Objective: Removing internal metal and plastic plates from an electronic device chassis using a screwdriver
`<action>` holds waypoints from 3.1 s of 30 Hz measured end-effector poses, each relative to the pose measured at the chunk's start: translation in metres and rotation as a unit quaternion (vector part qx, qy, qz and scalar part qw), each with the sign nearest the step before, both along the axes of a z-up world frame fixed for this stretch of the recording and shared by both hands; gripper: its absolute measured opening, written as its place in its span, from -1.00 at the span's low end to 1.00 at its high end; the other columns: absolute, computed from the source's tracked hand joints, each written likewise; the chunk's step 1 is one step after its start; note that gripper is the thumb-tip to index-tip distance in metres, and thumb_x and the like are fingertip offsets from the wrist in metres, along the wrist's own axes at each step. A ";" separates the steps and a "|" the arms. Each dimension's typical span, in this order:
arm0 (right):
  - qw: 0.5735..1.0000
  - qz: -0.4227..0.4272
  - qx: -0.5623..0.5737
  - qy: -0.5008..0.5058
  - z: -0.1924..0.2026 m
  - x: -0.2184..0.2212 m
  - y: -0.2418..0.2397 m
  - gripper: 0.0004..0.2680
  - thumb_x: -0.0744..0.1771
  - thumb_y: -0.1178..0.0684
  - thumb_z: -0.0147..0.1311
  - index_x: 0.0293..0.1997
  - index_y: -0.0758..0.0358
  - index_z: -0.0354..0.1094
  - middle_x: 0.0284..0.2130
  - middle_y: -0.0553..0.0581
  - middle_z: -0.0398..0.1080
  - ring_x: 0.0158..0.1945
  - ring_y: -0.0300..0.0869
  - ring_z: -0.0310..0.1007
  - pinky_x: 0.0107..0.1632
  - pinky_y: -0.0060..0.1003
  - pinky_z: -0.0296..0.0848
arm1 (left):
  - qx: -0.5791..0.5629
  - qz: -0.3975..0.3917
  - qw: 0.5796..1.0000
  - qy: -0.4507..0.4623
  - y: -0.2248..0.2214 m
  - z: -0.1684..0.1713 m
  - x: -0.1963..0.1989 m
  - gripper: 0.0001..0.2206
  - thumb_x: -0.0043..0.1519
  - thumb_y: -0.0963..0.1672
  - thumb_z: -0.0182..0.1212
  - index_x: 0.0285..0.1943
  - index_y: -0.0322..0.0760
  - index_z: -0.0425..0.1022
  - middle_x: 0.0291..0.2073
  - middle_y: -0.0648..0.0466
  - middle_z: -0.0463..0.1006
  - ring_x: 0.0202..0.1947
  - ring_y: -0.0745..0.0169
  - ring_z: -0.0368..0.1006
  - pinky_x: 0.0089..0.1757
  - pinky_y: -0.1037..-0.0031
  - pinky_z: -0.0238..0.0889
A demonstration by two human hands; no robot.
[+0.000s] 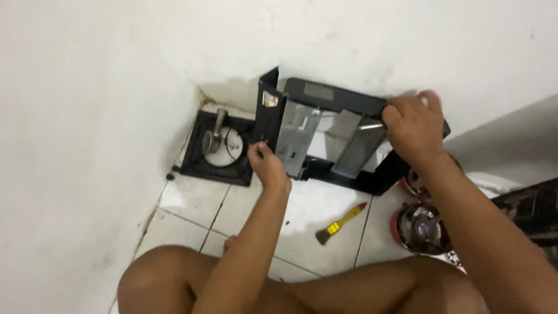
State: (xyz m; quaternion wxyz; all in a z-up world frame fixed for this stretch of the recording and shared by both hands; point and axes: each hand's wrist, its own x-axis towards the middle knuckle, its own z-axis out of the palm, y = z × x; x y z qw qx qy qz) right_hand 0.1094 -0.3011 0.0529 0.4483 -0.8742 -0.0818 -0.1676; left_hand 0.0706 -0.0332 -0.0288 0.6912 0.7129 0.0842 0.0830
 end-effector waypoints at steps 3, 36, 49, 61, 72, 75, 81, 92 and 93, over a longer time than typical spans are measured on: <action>0.993 -0.007 -0.111 -0.049 0.002 0.006 0.000 -0.85 0.22 0.23 0.23 -0.25 0.30 0.32 -0.20 0.16 0.44 -0.20 -0.04 0.33 -0.25 -0.22 0.36 | -0.035 0.035 0.998 0.031 0.003 -0.019 0.008 -0.84 0.33 -0.14 0.18 0.02 -0.26 0.57 -0.17 0.08 0.58 -0.17 0.29 0.46 -0.12 0.49 0.34; 0.882 -0.025 -0.460 -0.101 -0.003 -0.004 0.009 -0.89 0.26 0.29 0.27 -0.27 0.28 0.41 -0.14 0.23 0.54 -0.07 0.09 0.46 -0.07 -0.11 0.42 | 0.423 -0.056 0.834 0.350 0.212 -0.084 -0.014 -0.72 0.20 -0.14 0.19 0.05 0.10 0.68 -0.02 0.25 0.67 0.01 0.16 0.54 -0.02 0.31 0.37; 0.878 0.047 -0.395 -0.266 -0.007 -0.029 0.015 -0.78 0.06 0.38 0.20 -0.34 0.48 0.29 0.06 0.43 0.57 0.01 0.25 0.46 0.12 0.05 0.42 | 0.175 0.022 0.983 -0.054 0.151 0.044 -0.036 -0.78 0.32 -0.13 0.15 0.11 -0.27 0.55 -0.11 0.10 0.57 -0.16 0.32 0.48 -0.14 0.50 0.36; 0.887 0.115 -0.268 -0.359 -0.024 -0.039 0.010 -0.74 0.19 0.43 0.21 -0.33 0.24 0.16 0.03 0.26 0.49 0.03 0.24 0.41 0.01 0.06 0.26 | 0.288 -0.050 0.944 -0.155 0.057 0.120 -0.044 -0.60 0.39 -0.03 0.13 0.26 -0.45 0.45 0.23 -0.44 0.33 0.29 -0.54 0.26 0.25 -0.16 0.03; 0.898 0.068 -0.212 -0.379 -0.030 -0.043 0.017 -0.73 0.17 0.44 0.16 -0.38 0.18 0.14 -0.03 0.18 0.52 -0.04 0.21 0.42 0.04 0.12 0.29 | 0.131 -0.196 0.965 -0.112 0.038 0.090 0.000 -0.73 0.33 0.08 0.21 0.03 0.01 0.63 -0.29 0.11 0.69 -0.22 0.15 0.66 -0.14 0.33 0.48; 0.903 0.055 -0.218 -0.366 -0.026 -0.048 0.018 -0.75 0.26 0.44 0.14 -0.36 0.18 0.13 -0.01 0.19 0.49 0.00 0.17 0.41 0.11 0.11 0.31 | 0.326 -0.271 0.899 -0.113 0.037 0.128 -0.017 -0.60 0.32 0.09 0.12 0.16 -0.14 0.57 -0.07 -0.10 0.66 -0.01 -0.24 0.57 0.06 0.01 0.36; 0.918 0.028 -0.223 -0.325 -0.025 -0.047 0.023 -0.72 0.28 0.45 0.22 -0.37 0.25 0.12 -0.03 0.21 0.47 0.06 0.19 0.39 0.27 0.21 0.23 | 0.520 -0.300 0.795 -0.084 0.011 0.134 -0.017 -0.47 0.39 0.10 -0.17 0.46 -0.13 0.33 0.07 -0.22 0.57 0.02 -0.36 0.54 0.00 -0.12 0.33; 0.986 -0.070 -0.064 -0.138 -0.010 -0.154 0.073 -0.80 0.30 0.37 0.15 -0.23 0.35 0.10 -0.06 0.44 0.27 0.07 0.37 0.30 0.11 0.10 0.27 | 0.488 -0.271 0.825 -0.087 0.004 0.130 -0.017 -0.52 0.39 0.09 -0.09 0.31 -0.22 0.49 0.03 -0.12 0.62 0.00 -0.14 0.57 -0.01 0.05 0.41; 0.994 -0.065 -0.001 -0.089 -0.018 -0.171 0.081 -0.88 0.37 0.34 -0.02 -0.17 0.31 0.09 -0.20 0.33 0.31 -0.06 0.28 0.36 0.02 -0.04 0.29 | 0.485 -0.275 0.826 -0.079 0.003 0.127 -0.018 -0.51 0.39 0.10 -0.11 0.32 -0.21 0.48 0.05 -0.09 0.62 0.03 -0.10 0.57 0.02 0.07 0.40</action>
